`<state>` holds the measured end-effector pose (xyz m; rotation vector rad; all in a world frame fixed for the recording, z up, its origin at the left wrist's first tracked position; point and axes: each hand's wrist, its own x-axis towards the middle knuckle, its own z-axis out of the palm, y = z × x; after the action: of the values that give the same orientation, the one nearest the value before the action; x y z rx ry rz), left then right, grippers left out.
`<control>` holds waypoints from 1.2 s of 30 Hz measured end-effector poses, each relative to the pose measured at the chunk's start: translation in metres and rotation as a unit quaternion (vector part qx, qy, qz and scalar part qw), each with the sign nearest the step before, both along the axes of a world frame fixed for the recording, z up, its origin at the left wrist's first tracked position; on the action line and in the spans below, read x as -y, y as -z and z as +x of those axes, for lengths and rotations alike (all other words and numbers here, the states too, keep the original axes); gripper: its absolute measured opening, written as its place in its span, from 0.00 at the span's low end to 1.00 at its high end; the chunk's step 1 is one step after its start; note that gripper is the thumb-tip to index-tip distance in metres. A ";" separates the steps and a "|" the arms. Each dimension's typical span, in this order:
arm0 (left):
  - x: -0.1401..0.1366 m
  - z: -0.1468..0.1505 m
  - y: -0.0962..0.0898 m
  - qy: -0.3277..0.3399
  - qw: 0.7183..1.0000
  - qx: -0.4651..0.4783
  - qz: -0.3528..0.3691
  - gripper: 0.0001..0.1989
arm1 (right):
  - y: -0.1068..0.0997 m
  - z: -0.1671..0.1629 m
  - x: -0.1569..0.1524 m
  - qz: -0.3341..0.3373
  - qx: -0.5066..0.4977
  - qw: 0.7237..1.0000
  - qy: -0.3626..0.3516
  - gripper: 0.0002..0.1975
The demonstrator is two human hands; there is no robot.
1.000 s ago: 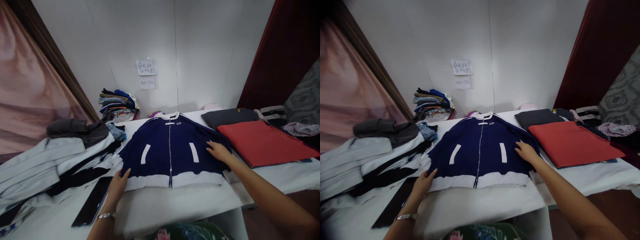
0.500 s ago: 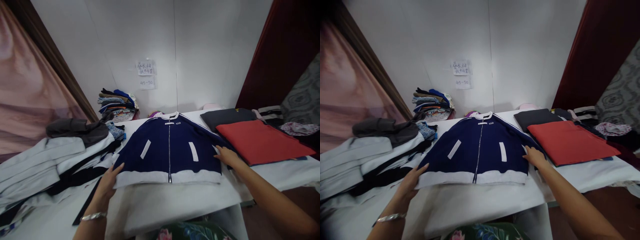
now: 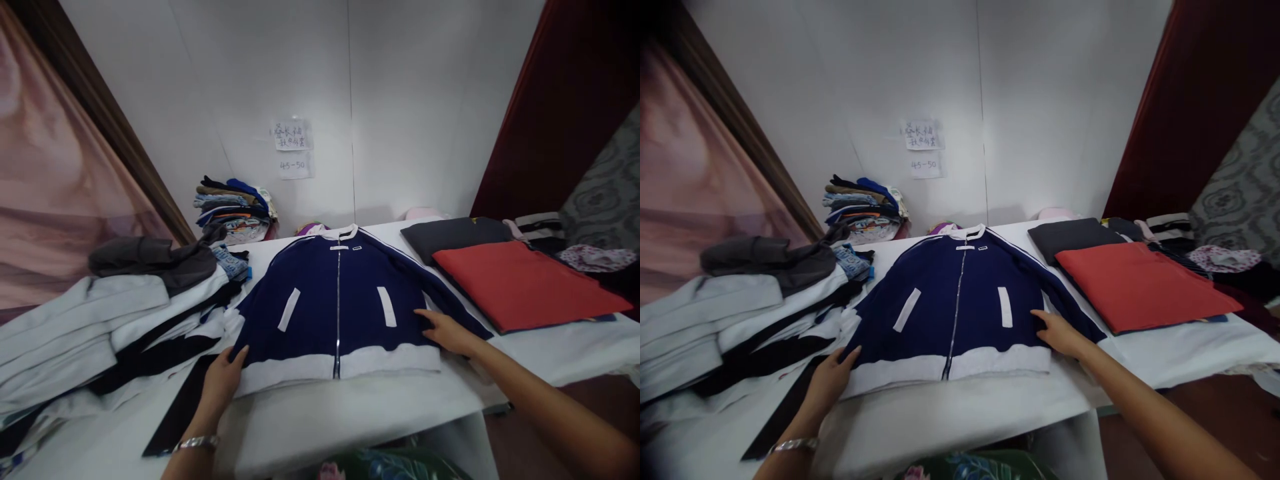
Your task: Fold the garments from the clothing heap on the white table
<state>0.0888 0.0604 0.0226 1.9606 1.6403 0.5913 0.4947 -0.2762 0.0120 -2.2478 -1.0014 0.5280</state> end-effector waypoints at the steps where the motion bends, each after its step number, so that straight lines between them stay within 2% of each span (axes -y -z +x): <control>1: -0.001 -0.001 -0.003 0.002 1.000 -0.013 0.004 0.23 | 0.002 0.005 0.006 0.028 -0.026 0.999 0.028 0.30; 3: -0.001 -0.004 -0.008 0.008 0.999 -0.050 -0.001 0.25 | 0.005 0.013 0.018 0.041 -0.072 0.993 0.079 0.29; 5: 0.001 -0.006 -0.010 0.031 0.995 -0.090 0.005 0.25 | 0.007 0.015 0.029 0.022 -0.072 0.994 0.083 0.28; 8: 0.007 -0.006 -0.006 0.053 0.984 -0.172 -0.015 0.26 | 0.007 0.010 0.040 -0.001 0.012 1.000 0.022 0.24; 10: 0.013 -0.006 -0.003 0.052 0.975 -0.216 -0.017 0.28 | 0.004 0.007 0.047 0.012 0.090 0.996 0.012 0.23; 14: 0.022 -0.004 -0.005 0.059 0.967 -0.234 0.086 0.27 | 0.010 0.015 0.074 0.091 0.275 0.952 0.099 0.27; 15: 0.022 -0.003 -0.006 0.067 0.964 -0.226 0.121 0.25 | 0.016 0.017 0.082 0.096 0.291 0.944 0.124 0.28; 17: 0.024 0.003 -0.010 0.092 0.961 -0.188 0.181 0.22 | 0.031 0.019 0.098 0.084 0.278 0.945 0.153 0.32; 19: 0.027 0.014 -0.011 0.123 0.963 -0.127 0.206 0.19 | 0.047 0.016 0.110 0.072 0.259 0.950 0.161 0.36; 23: 0.055 0.049 -0.002 0.198 0.968 0.021 0.154 0.17 | 0.065 0.008 0.120 0.055 0.247 0.950 0.183 0.37; 27: 0.111 0.084 0.017 0.321 0.938 0.119 0.042 0.12 | 0.063 0.010 0.125 0.041 0.245 0.944 0.219 0.35; 30: 0.146 0.100 0.024 0.416 0.898 0.143 -0.008 0.08 | 0.055 0.016 0.129 0.018 0.220 0.947 0.234 0.31; 33: 0.158 0.105 0.021 0.453 0.880 0.141 -0.027 0.08 | 0.048 0.021 0.130 0.003 0.164 0.950 0.266 0.27; 36: 0.155 0.105 0.016 0.458 0.878 0.132 -0.039 0.08 | 0.043 0.023 0.130 0.070 0.116 0.941 0.309 0.21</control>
<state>0.1940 -0.0950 0.0067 2.1732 0.4342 0.3629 0.5174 -0.4060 -0.0312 -2.3608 -0.3670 -0.0819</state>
